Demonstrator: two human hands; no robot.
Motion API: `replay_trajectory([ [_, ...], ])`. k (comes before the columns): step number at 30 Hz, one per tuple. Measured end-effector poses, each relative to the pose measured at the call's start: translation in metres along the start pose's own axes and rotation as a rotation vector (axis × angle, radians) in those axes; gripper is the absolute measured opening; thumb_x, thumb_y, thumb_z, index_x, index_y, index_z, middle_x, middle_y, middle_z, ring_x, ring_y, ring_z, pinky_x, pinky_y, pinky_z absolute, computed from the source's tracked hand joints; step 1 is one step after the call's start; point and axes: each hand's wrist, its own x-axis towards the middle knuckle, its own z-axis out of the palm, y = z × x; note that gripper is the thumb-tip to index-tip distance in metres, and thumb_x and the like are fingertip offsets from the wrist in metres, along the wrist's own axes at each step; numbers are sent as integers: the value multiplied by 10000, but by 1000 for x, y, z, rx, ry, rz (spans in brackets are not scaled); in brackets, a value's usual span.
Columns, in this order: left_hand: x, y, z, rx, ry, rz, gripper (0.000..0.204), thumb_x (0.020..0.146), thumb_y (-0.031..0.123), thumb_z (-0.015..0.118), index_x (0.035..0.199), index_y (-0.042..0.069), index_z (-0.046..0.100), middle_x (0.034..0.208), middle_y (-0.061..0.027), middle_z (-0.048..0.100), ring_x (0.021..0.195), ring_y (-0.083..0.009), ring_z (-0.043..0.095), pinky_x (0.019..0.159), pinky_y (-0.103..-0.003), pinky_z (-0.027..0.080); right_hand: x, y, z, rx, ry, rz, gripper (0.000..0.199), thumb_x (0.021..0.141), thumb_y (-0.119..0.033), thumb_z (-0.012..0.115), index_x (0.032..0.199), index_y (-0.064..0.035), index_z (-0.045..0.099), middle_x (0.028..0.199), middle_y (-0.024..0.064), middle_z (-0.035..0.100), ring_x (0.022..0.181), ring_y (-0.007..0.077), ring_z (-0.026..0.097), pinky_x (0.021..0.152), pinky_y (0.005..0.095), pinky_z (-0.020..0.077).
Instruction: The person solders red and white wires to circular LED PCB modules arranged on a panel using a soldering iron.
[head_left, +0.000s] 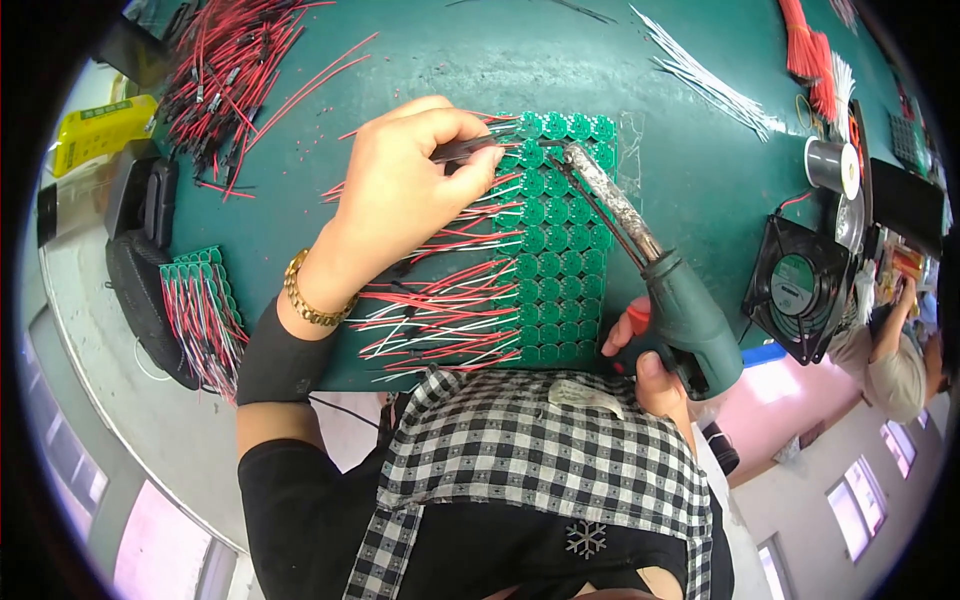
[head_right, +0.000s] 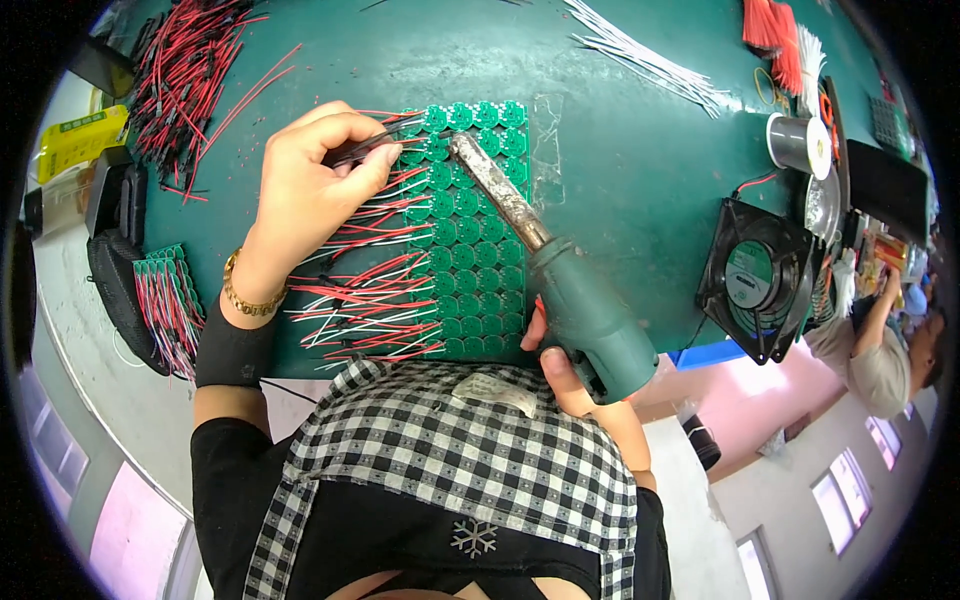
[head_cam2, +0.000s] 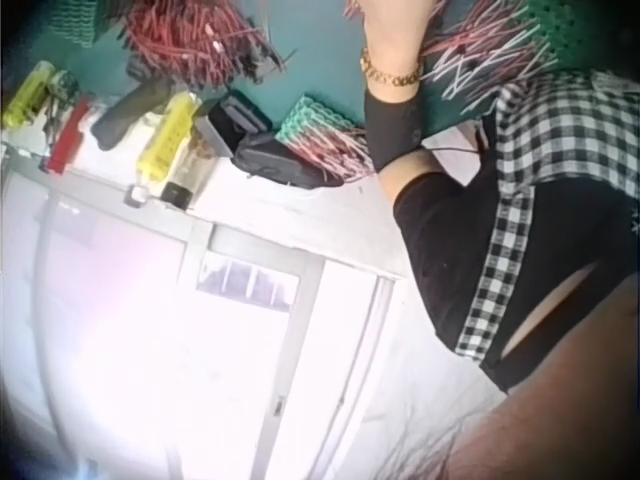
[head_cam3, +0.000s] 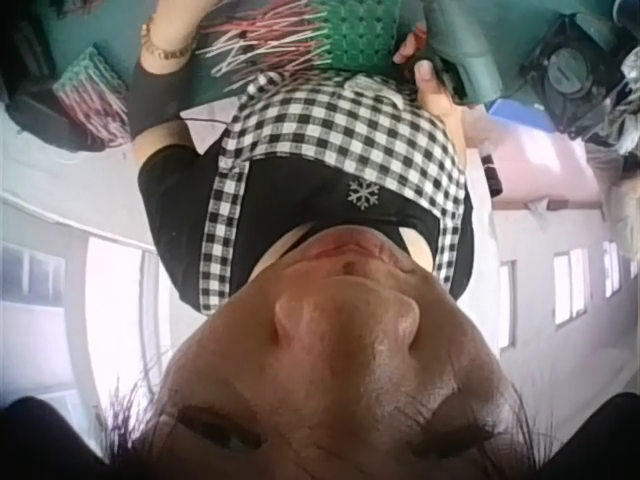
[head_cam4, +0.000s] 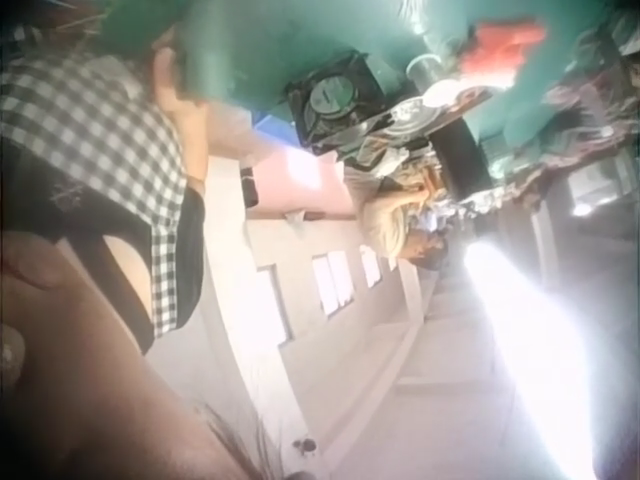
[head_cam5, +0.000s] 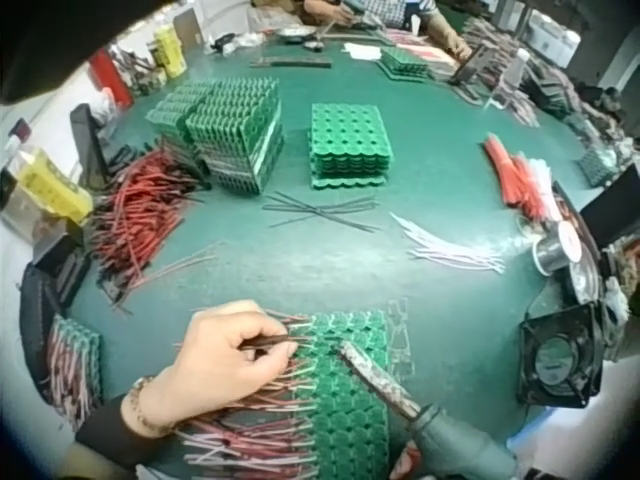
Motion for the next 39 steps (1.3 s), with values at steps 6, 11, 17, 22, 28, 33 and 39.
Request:
replay_trajectory([
  [6,-2,-19,5,5,-31,-31,110,709,85,693,779,3,669,716,-79,617,594,-156,596,546,-268,475,3,14,3,-79,-15,2,538,799,-396,668,1155,-27,505,844,63,539,745,167,540,670,305,456],
  [11,-4,-27,3,13,-31,-29,111,698,85,689,752,-4,650,729,-83,627,613,-160,611,576,-269,493,5,20,11,-93,30,22,609,771,-419,699,1181,-28,477,848,90,531,734,184,545,645,306,465],
  [17,-4,-30,7,-12,-19,-36,115,696,84,687,758,-5,648,723,-78,621,613,-150,609,578,-267,493,4,24,6,-156,8,47,603,777,-430,688,1161,-16,476,852,90,529,739,185,546,665,314,465],
  [22,-4,-32,9,-13,-26,-51,118,697,88,687,758,-5,649,715,-76,615,607,-151,605,572,-267,489,6,24,7,-191,5,42,510,788,-416,673,1060,-31,476,851,86,518,735,185,550,653,307,457],
  [28,-10,-44,9,-7,8,27,66,727,34,678,739,-1,623,677,14,531,550,-24,424,474,-187,332,9,30,16,-164,-17,36,460,791,-411,671,979,-52,452,863,81,510,732,175,547,643,298,451],
  [33,-13,-48,3,53,-29,-19,126,697,115,677,753,4,658,720,-93,628,624,-202,625,596,-300,505,4,43,21,-169,14,-21,491,783,-411,679,1016,-39,459,856,83,512,724,181,542,638,305,460],
  [39,-19,-54,1,66,-26,-10,142,695,130,681,759,4,664,723,-98,631,638,-209,635,609,-307,511,2,40,36,-6,135,-57,623,760,-404,708,1160,0,454,794,95,527,691,192,539,618,319,479],
])
